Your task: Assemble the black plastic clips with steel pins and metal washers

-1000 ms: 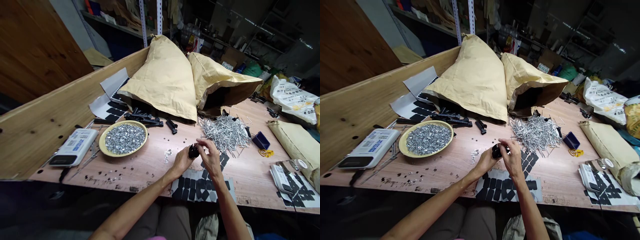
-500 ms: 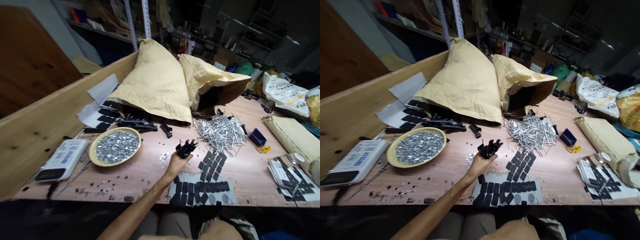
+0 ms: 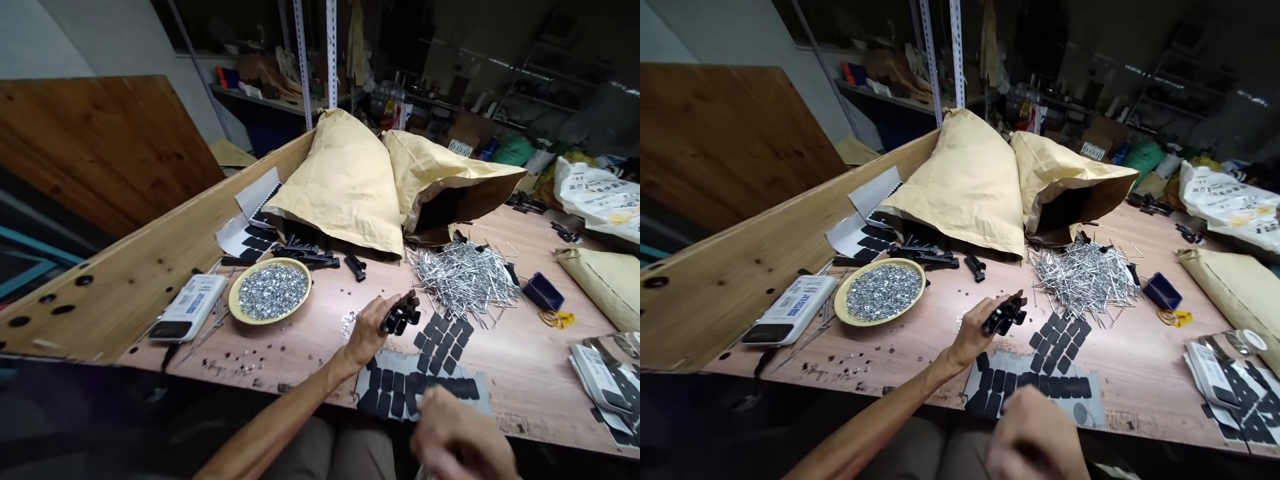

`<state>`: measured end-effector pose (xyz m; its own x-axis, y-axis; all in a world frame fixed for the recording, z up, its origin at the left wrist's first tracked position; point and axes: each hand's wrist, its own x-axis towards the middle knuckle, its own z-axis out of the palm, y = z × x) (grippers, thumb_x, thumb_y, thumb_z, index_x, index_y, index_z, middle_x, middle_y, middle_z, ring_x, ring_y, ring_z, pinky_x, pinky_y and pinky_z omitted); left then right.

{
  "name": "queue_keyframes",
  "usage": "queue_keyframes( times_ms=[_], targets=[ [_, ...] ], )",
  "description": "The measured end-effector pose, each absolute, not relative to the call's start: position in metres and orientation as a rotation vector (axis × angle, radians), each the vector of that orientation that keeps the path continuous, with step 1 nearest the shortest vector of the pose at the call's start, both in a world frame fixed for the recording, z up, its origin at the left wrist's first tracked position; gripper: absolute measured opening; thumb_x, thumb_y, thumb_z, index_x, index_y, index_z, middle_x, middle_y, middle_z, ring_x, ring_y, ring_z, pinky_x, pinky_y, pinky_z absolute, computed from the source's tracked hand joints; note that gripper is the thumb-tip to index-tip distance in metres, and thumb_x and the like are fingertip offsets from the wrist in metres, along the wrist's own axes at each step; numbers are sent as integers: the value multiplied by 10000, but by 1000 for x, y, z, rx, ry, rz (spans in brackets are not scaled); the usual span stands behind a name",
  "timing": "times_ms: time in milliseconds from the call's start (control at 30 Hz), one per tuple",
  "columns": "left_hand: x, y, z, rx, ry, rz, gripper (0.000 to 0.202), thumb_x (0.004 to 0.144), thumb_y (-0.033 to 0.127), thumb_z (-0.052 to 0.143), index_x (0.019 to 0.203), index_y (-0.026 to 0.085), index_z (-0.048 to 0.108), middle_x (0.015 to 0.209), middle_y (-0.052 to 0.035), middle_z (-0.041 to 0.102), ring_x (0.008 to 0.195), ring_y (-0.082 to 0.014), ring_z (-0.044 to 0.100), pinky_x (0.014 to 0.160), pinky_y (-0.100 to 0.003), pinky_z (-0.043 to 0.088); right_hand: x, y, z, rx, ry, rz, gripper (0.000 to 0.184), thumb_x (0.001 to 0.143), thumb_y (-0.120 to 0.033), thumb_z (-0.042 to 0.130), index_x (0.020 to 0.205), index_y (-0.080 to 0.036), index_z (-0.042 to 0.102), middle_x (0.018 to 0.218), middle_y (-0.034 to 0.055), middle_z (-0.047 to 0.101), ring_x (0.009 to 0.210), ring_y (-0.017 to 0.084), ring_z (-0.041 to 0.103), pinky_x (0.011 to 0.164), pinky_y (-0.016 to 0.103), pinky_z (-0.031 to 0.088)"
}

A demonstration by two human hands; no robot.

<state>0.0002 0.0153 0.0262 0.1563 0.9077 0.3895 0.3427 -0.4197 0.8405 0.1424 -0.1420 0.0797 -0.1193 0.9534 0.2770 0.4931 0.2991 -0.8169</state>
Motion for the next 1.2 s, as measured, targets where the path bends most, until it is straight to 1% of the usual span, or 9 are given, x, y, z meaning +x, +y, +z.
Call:
queue_keyframes(
  times_ms=[133, 333, 500, 633, 700, 867, 1033, 1100, 1200],
  targets=[
    [5, 11, 21, 2000, 1179, 1328, 291, 860, 190, 474, 1131, 190, 580, 855, -49, 659, 763, -173, 637, 677, -287, 536, 139, -104, 69, -1536, -1310, 815, 239, 793, -392, 595, 674, -185, 591, 575, 5, 600, 536, 139, 585, 509, 238, 491],
    [16, 6, 24, 1799, 1156, 1276, 314, 768, 125, 563, 1066, 209, 619, 955, -48, 679, 877, -194, 642, 771, -292, 515, 142, -102, 36, -1596, -1017, 810, 347, 683, -515, 650, 664, -172, 602, 565, 11, 597, 520, 143, 567, 505, 257, 492],
    [21, -1, 37, 1364, 1055, 1060, 219, 637, 242, 725, 819, 153, 641, 723, -23, 671, 682, -192, 633, 626, -281, 512, 150, -85, 12, -1515, -931, 822, 447, 674, -550, 653, 928, -182, 650, 887, 83, 680, 800, 214, 632, 700, 342, 524],
    [29, -13, 38, 1152, 806, 848, 401, 690, 469, 663, 885, 127, 588, 583, 11, 578, 454, -125, 530, 447, -242, 448, 141, -61, 0, -1291, -912, 1085, 595, 699, -654, 563, 1059, -183, 615, 1018, 111, 660, 1014, 265, 589, 804, 393, 503],
    [36, -16, 33, 1150, 872, 927, 420, 750, 520, 582, 918, 136, 566, 636, -3, 576, 510, -133, 547, 493, -250, 465, 130, -50, -4, -1232, -877, 1191, 623, 745, -692, 456, 1046, -170, 613, 956, 107, 672, 976, 262, 605, 779, 393, 509],
    [47, -14, 20, 1382, 1303, 1162, 327, 861, 452, 436, 871, 158, 580, 938, -94, 564, 917, -223, 556, 824, -356, 467, 98, -32, -7, -1196, -701, 1053, 566, 800, -631, 412, 1085, -174, 586, 1038, 84, 659, 1010, 220, 596, 856, 353, 478],
    [40, -1, 25, 1578, 1362, 1173, 328, 863, 431, 436, 831, 161, 621, 1023, -113, 553, 1024, -250, 490, 941, -411, 395, 91, -22, 1, -1098, -685, 1011, 538, 794, -588, 467, 1134, -178, 540, 1059, 77, 643, 1024, 211, 589, 892, 356, 463],
    [33, 5, 29, 1527, 1163, 1120, 364, 851, 474, 455, 817, 155, 628, 916, -92, 590, 963, -234, 523, 902, -377, 420, 95, -20, 6, -1119, -670, 986, 527, 794, -581, 476, 1113, -167, 541, 1041, 83, 645, 1013, 219, 595, 884, 363, 468],
    [25, 11, 31, 1243, 834, 871, 466, 804, 569, 490, 835, 124, 625, 683, -40, 597, 682, -170, 568, 662, -286, 481, 104, -20, 12, -1159, -687, 971, 499, 766, -539, 545, 1096, -164, 542, 1005, 78, 648, 986, 222, 602, 851, 355, 487]
  ],
)
